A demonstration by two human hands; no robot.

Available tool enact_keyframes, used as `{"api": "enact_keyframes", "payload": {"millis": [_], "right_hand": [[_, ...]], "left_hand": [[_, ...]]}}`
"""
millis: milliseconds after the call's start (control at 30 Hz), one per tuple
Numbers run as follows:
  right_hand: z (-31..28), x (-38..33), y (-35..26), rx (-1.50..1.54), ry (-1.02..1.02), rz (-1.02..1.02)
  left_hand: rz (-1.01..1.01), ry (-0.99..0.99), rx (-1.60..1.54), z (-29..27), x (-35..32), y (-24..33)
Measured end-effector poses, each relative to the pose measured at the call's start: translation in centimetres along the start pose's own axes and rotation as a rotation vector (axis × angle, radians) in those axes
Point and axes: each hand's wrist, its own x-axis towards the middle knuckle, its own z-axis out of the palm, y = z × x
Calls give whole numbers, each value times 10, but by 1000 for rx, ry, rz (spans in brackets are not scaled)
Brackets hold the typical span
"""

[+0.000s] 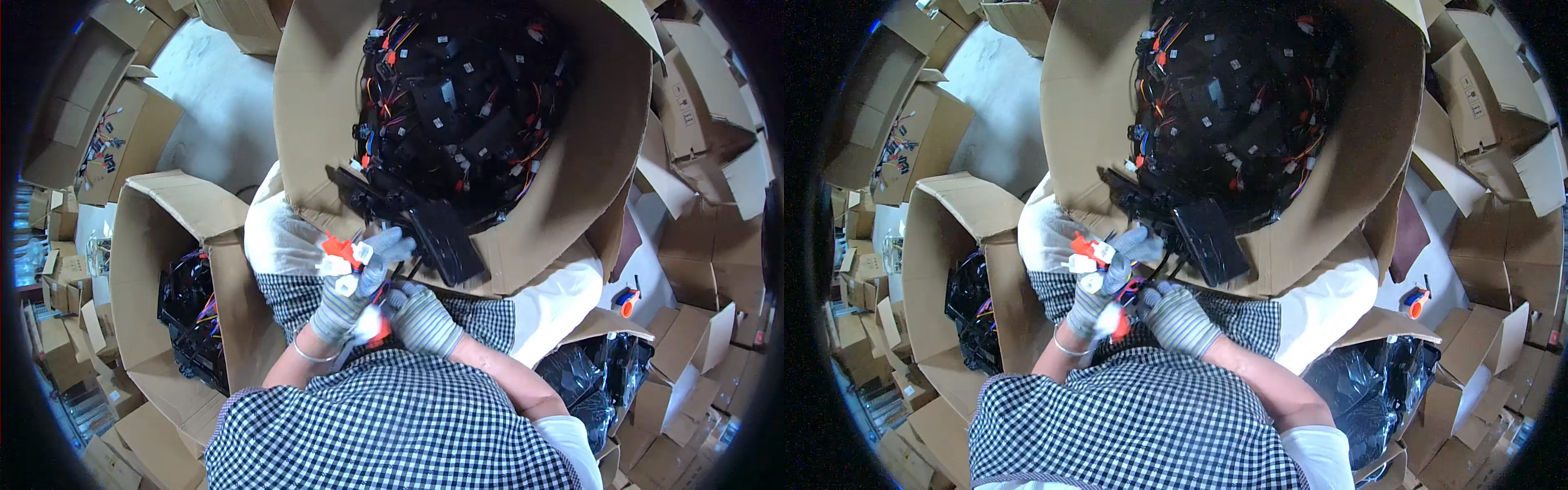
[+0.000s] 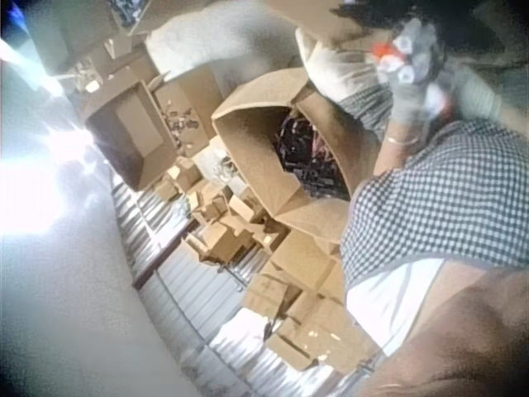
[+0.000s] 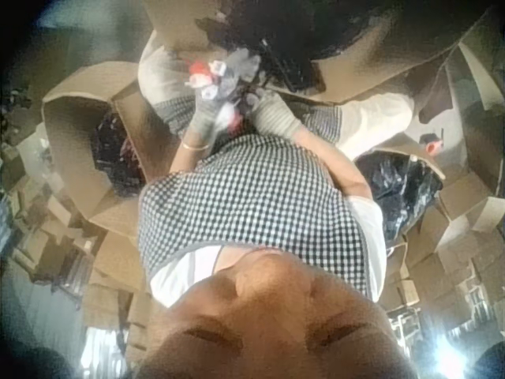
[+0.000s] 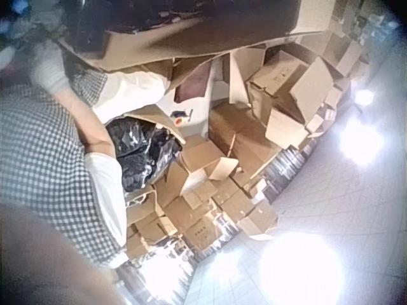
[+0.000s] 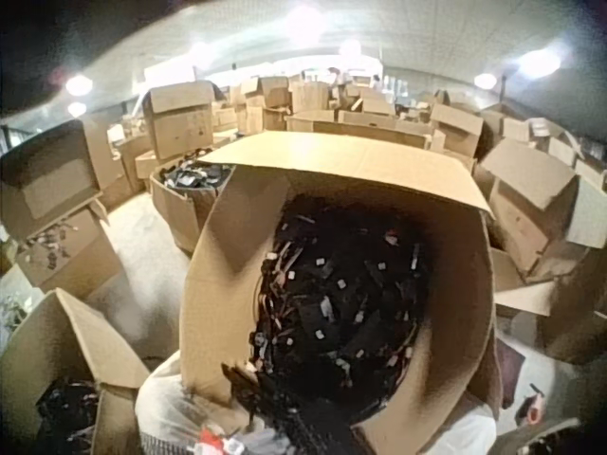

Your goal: The person connects wire harness connectors together on digital display units taken from a cardboard box.

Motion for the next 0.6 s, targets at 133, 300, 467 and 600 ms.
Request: {"api": "enact_keyframes", "payload": {"millis": [133, 300, 467, 600], "right_hand": [[5, -6, 16, 188, 75, -23], [10, -11, 23, 209, -52, 89], [-32, -30, 17, 275, 81, -154], [-81, -43, 7, 1018, -107, 437]], "left_hand": [[20, -87, -383, 15, -15, 11], [299, -145, -43, 6, -13, -33], [111, 12, -135, 7, -28, -20], [35, 21, -152, 9, -32, -14]]}}
